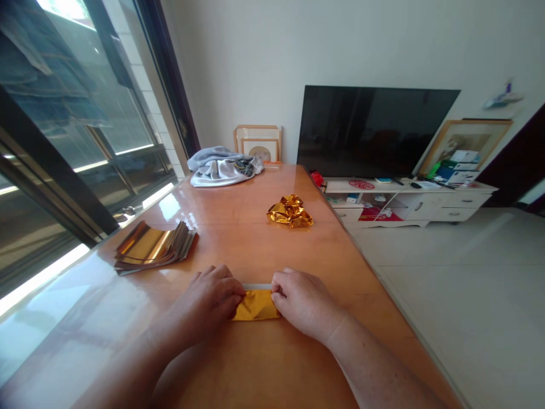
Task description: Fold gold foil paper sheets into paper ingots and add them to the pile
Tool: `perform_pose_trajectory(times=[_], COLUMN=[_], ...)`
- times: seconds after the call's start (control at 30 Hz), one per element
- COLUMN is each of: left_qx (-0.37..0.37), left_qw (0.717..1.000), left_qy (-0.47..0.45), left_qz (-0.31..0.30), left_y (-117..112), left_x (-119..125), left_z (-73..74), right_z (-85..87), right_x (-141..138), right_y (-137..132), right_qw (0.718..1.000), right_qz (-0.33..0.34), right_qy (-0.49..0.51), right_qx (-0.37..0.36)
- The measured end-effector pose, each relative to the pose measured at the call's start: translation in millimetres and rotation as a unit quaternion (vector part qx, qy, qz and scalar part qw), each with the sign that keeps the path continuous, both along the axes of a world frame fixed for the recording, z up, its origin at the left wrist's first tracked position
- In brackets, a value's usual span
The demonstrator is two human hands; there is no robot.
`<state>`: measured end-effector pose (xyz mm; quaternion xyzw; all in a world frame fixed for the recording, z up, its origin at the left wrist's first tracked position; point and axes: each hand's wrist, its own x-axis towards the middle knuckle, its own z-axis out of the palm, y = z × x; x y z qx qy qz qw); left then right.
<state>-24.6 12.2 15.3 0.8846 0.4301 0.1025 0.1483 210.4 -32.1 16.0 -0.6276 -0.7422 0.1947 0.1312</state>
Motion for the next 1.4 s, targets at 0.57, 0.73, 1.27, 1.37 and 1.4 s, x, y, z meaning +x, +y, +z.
perform_pose_trajectory(times=[0.57, 0.73, 1.27, 1.37, 1.4], left_qx=[0.006, 0.005, -0.029, -0.048, -0.058], left_qw=[0.999, 1.000, 0.998, 0.997, 0.996], left_qy=[-0.034, -0.020, -0.057, -0.062, -0.063], left_qz=[0.025, 0.002, 0.021, 0.026, 0.029], left_y=[4.0, 5.3, 12.7, 12.0, 11.6], left_x=[-1.7, -1.2, -1.7, -0.5, -0.3], left_z=[-5.5, -3.8, -14.7, -9.9, -7.7], right_z=[-3.7, -2.1, -10.0, -12.8, -14.0], right_x=[-1.4, -7.2, -6.1, -4.9, -4.5], right_y=[-0.3, -4.1, 2.5, 4.2, 4.8], right_qw=[0.998, 0.996, 0.997, 0.996, 0.995], right_qz=[-0.040, -0.025, 0.019, 0.033, 0.034], right_qy=[0.003, -0.037, 0.006, 0.010, 0.015], right_qx=[0.048, 0.074, 0.076, 0.082, 0.087])
